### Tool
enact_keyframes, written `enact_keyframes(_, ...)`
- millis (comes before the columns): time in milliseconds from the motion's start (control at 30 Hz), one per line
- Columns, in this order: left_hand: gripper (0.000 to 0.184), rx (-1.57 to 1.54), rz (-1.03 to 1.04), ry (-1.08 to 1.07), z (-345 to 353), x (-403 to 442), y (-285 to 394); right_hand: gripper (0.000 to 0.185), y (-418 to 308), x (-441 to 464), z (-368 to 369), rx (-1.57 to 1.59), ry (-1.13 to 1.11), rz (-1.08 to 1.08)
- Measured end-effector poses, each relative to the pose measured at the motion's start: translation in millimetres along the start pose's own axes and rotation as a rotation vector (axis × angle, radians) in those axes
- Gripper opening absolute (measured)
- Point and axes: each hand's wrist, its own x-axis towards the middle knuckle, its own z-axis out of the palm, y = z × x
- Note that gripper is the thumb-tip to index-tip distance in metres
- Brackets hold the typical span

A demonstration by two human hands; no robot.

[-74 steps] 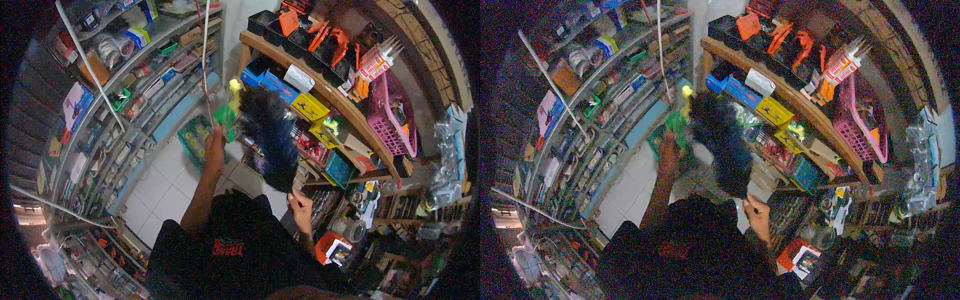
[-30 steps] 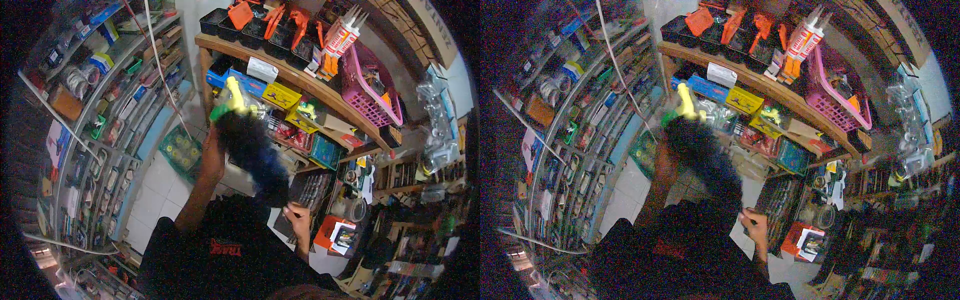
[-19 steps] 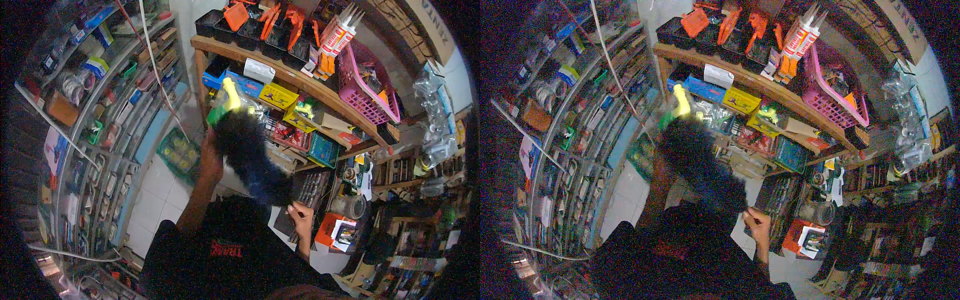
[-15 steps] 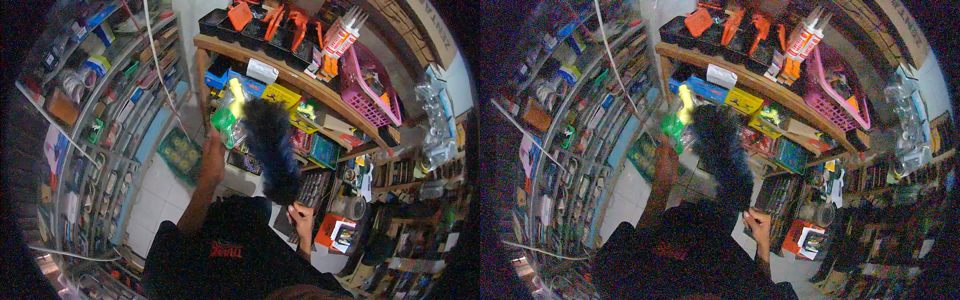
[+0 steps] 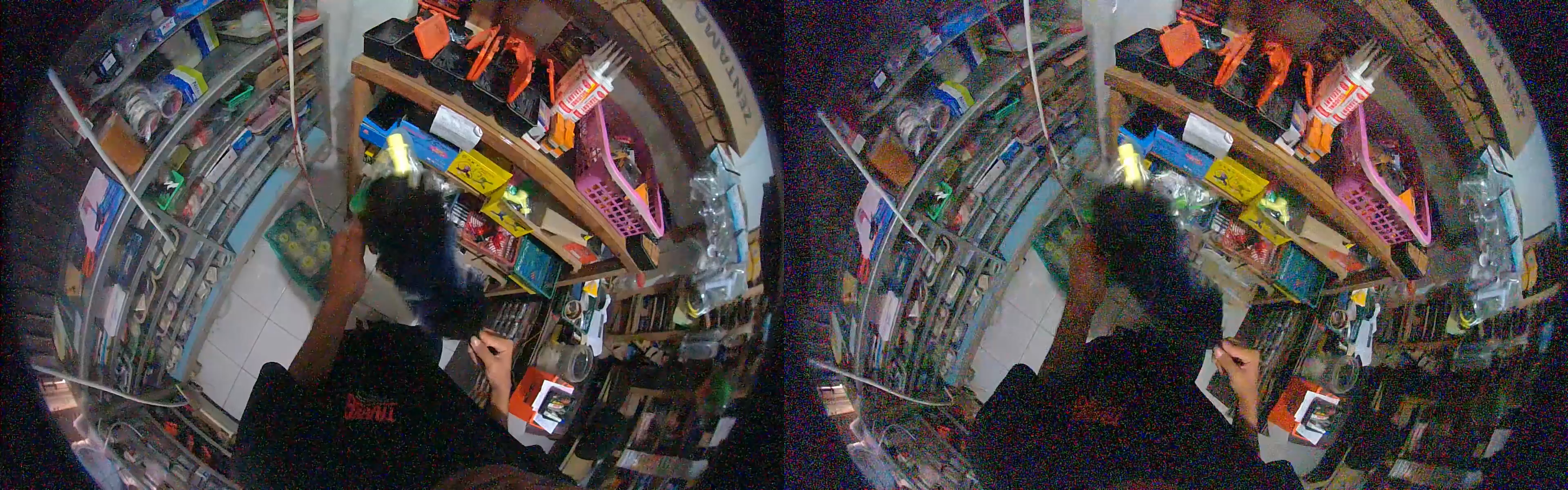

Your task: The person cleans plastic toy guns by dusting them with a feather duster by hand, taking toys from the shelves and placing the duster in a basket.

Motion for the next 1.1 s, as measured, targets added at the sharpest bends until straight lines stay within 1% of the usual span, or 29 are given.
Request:
enact_keyframes(67, 0.041, -0.052, 0.111, -0.033, -4, -4, 15, 0.029, -7, 2, 3, -0.061, 0.077, -0.068)
enact_keyframes(167, 0.036, -0.083, 0.166, -0.132, -5, -4, 12, 0.025, 0, 1, -5, 0.046, 0.022, 0.071)
enact_keyframes(200, 0.034, -0.088, 0.169, -0.169, -5, -2, 12, 0.025, 1, 1, -9, -0.009, 0.010, -0.010)
enact_keyframes(267, 0.029, -0.055, 0.432, -0.034, -3, -2, 20, 0.024, 3, 3, -16, -0.119, -0.014, -0.172)
enact_keyframes(333, 0.024, -0.005, 0.540, 0.029, -4, -5, 37, 0.025, 1, 5, -17, -0.120, 0.016, -0.150)
enact_keyframes(400, 0.024, 0.063, 0.496, 0.018, -6, -6, 55, 0.025, -2, 5, -18, -0.120, 0.046, -0.125)
enact_keyframes(433, 0.025, 0.138, 0.508, -0.035, -9, -5, 50, 0.025, -4, 3, -18, -0.122, 0.053, -0.114)
enact_keyframes(500, 0.023, 0.246, 0.645, 0.105, -2, -7, 35, 0.024, -5, 1, -18, -0.125, 0.063, -0.096)
enact_keyframes(600, 0.023, 0.147, 0.542, -0.024, -3, -2, 42, 0.017, 3, 6, -24, -0.143, 0.022, -0.034)
enact_keyframes(667, 0.022, 0.304, 0.690, -0.004, -3, 8, 38, 0.012, 15, 5, -32, -0.209, 0.000, -0.027)
enact_keyframes(700, 0.020, 0.294, 0.661, 0.005, -3, 7, 38, 0.010, 15, 5, -33, -0.243, -0.016, -0.024)
enact_keyframes(767, 0.016, 0.275, 0.607, 0.021, -3, 6, 41, 0.010, 6, 4, -31, -0.233, 0.134, -0.015)
enact_keyframes(800, 0.015, 0.394, 0.670, 0.009, -6, 7, 43, 0.011, 0, 6, -29, -0.226, 0.210, -0.015)
enact_keyframes(833, 0.014, 0.513, 0.734, -0.004, -10, 8, 45, 0.015, 0, 6, -31, -0.252, 0.215, -0.057)
enact_keyframes(867, 0.014, 0.634, 0.796, -0.022, -13, 10, 46, 0.016, -1, 10, -34, -0.282, 0.150, -0.069)
enact_keyframes(933, 0.014, 0.716, 0.827, -0.047, -17, 9, 41, 0.021, -3, 13, -44, -0.343, 0.019, -0.077)
enact_keyframes(967, 0.014, 0.755, 0.840, -0.062, -18, 8, 38, 0.020, -3, 12, -45, -0.250, 0.024, -0.025)
enact_keyframes(1067, 0.013, 0.925, 0.729, -0.158, -17, 12, 24, 0.020, -10, 14, -35, -0.360, 0.078, -0.106)
enact_keyframes(1100, 0.012, 0.887, 0.760, -0.162, -19, 12, 21, 0.020, -9, 15, -35, -0.348, 0.045, -0.101)
